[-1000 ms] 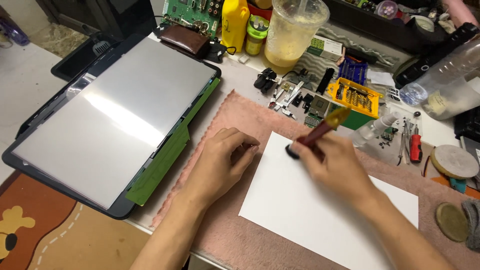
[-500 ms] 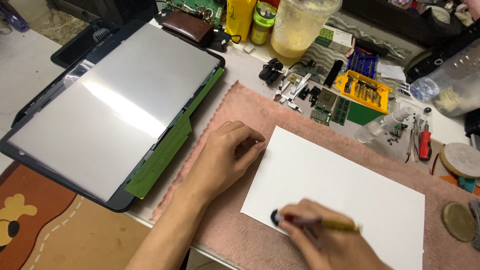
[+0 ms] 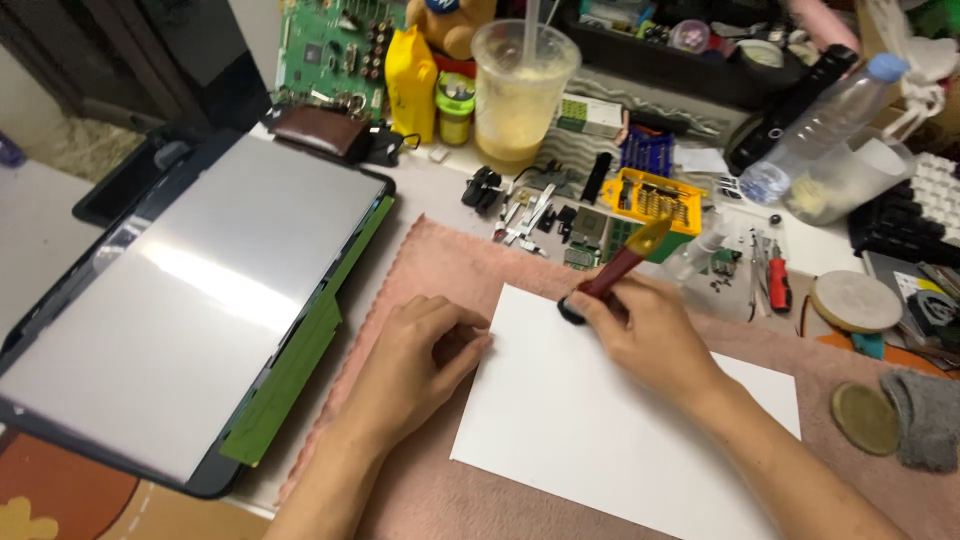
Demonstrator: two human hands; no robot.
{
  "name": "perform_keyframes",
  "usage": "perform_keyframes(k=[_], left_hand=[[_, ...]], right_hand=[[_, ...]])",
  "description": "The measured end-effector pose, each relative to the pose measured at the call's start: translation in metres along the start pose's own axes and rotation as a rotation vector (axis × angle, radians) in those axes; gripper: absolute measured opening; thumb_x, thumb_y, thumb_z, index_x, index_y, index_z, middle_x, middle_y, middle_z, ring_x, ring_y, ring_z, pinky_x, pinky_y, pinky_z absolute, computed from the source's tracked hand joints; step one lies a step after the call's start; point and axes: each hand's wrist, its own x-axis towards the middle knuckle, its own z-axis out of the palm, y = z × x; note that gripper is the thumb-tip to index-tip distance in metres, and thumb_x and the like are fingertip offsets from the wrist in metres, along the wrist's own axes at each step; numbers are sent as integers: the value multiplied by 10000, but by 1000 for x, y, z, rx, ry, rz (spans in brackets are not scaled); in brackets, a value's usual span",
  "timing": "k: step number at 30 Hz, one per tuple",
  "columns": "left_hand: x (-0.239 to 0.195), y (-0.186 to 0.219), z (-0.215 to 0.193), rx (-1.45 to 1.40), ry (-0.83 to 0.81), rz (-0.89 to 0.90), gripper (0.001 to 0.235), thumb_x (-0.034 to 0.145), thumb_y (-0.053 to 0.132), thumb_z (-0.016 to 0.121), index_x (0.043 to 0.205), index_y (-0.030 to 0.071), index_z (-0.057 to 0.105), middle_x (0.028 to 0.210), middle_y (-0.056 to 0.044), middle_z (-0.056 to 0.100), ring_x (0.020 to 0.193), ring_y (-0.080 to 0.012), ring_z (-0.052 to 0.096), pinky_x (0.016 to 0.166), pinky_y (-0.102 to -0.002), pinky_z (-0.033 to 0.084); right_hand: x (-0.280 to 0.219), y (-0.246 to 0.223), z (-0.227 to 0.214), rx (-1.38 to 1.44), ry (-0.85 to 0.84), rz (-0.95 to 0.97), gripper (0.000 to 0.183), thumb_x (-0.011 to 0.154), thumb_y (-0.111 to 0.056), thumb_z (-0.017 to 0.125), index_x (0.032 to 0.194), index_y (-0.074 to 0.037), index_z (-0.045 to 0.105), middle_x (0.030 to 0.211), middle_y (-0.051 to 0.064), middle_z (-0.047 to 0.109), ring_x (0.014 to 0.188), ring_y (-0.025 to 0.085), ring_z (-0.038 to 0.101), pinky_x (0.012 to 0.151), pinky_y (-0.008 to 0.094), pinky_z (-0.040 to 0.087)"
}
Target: The person folds a white sheet of paper in half on a cluttered desk. They then pick up a red-handled tool with a black tip and repeatedly rub the surface of the paper with it, moving the tool across the sheet in various directions.
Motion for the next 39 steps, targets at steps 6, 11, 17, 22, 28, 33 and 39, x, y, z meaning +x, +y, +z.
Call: perform_keyframes(k=[6,11,17,22,28,33,39], left_hand=[[0,-9,2,43,-46,48,138,976,207,867,1093,135,854,930,-44,828,922,-267,739,881,-409,555],[-1,-6,1,24,-39,88,80,997,179,874,1011,117,826,913,-14,816,847,-226,672,811,-384,514],[-1,-5,1,61,-58,79,98,999,234,866,1030,143,847,919,-12,823,863,-244,692,819,-394,517],[1,2,-2,72,-73,-4,103,974,238,873,1024,148,882,916,6,859,880,-213,716,811,-370,542],[1,2,-1,84,-89,-90,102,953,249,892,1022,174,908,922,13,890,851,-165,747,771,-326,582],[1,-2,0,67,-72,-72,78,946,240,897,997,182,906,903,19,879,830,-164,737,758,-324,568],[0,-6,3,62,-65,-86,67,943,228,894,996,190,909,906,20,861,844,-165,722,762,-321,562]], right_hand=[[-56,-55,-8,98,-162,35,231,1084,-242,722,1156,-64,851,1022,146,897,955,305,883,913,441,706],[-117,-87,-11,273,-384,30,133,1111,-227,700,1139,-145,801,1034,11,833,929,136,818,915,281,674],[-83,-56,-13,219,-220,-59,187,1125,-245,674,1171,-102,786,1084,37,861,961,205,860,978,349,660],[-11,-16,-20,34,-106,291,301,1091,-339,733,987,-78,841,976,41,848,871,208,742,822,369,524],[-17,-38,-24,106,-249,511,320,1153,-332,665,1206,-96,874,1060,71,881,664,154,630,635,247,547],[-81,-52,-21,206,-203,191,274,1111,-332,682,1122,-116,850,1100,51,925,978,192,898,950,343,698],[-139,-73,-23,312,-292,67,195,1093,-264,747,1145,-102,842,1097,54,880,1016,228,846,978,382,656]])
